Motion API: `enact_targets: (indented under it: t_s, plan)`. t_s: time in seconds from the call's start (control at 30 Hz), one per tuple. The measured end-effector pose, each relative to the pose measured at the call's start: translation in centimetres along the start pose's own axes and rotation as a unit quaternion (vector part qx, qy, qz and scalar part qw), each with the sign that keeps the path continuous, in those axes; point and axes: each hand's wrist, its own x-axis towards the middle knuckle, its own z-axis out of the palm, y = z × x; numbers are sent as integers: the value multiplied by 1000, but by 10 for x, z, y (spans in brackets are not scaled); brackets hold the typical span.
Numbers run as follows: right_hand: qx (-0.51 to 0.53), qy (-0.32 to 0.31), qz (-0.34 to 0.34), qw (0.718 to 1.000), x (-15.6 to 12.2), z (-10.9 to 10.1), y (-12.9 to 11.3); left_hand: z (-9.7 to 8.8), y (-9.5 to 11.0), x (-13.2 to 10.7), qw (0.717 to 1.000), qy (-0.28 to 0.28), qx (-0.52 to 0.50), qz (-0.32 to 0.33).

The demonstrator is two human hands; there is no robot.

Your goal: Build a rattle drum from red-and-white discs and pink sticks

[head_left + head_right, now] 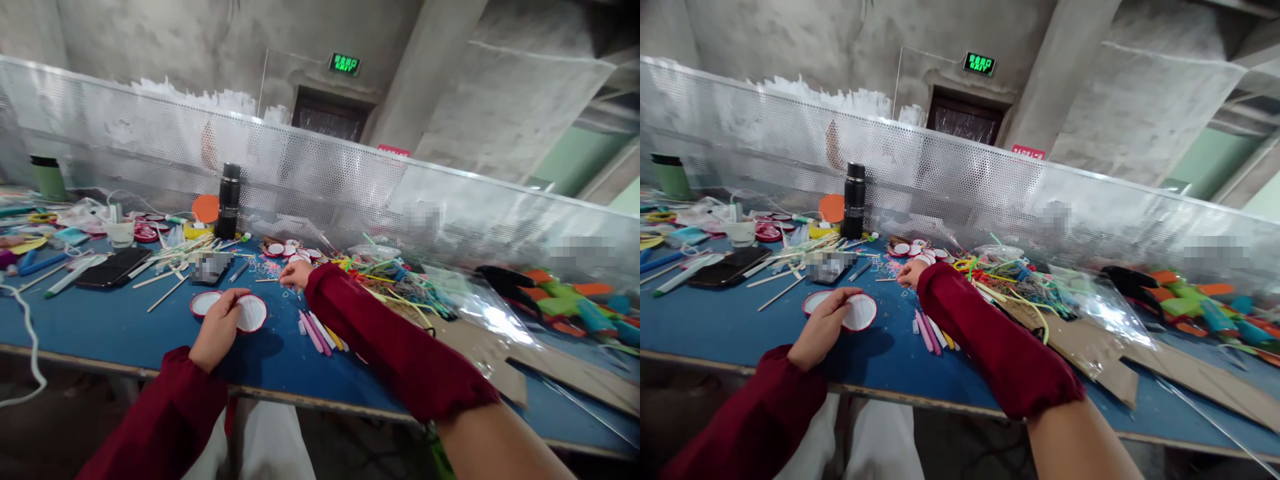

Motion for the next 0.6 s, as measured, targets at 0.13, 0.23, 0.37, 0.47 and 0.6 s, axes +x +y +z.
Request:
enact_targets:
  t_s: [0.13,0.23,0.37,0.47,0.6]
  plan:
    - [-44,17,11,999,16,-2,7,0,0,0,1000,-2,-6,-2]
    - [-85,33,14,996,30,-4,11,-1,-3,0,1000,-5,-7,-3]
    - [-140,39,17,989,46,-6,15,-2,-5,0,1000,-11,1,7]
    - [-176,39,21,983,50,-10,17,-2,-4,0,1000,-14,4,6]
    - [-217,45,20,975,54,-16,13,-1,1,-2,1000,-23,10,-6]
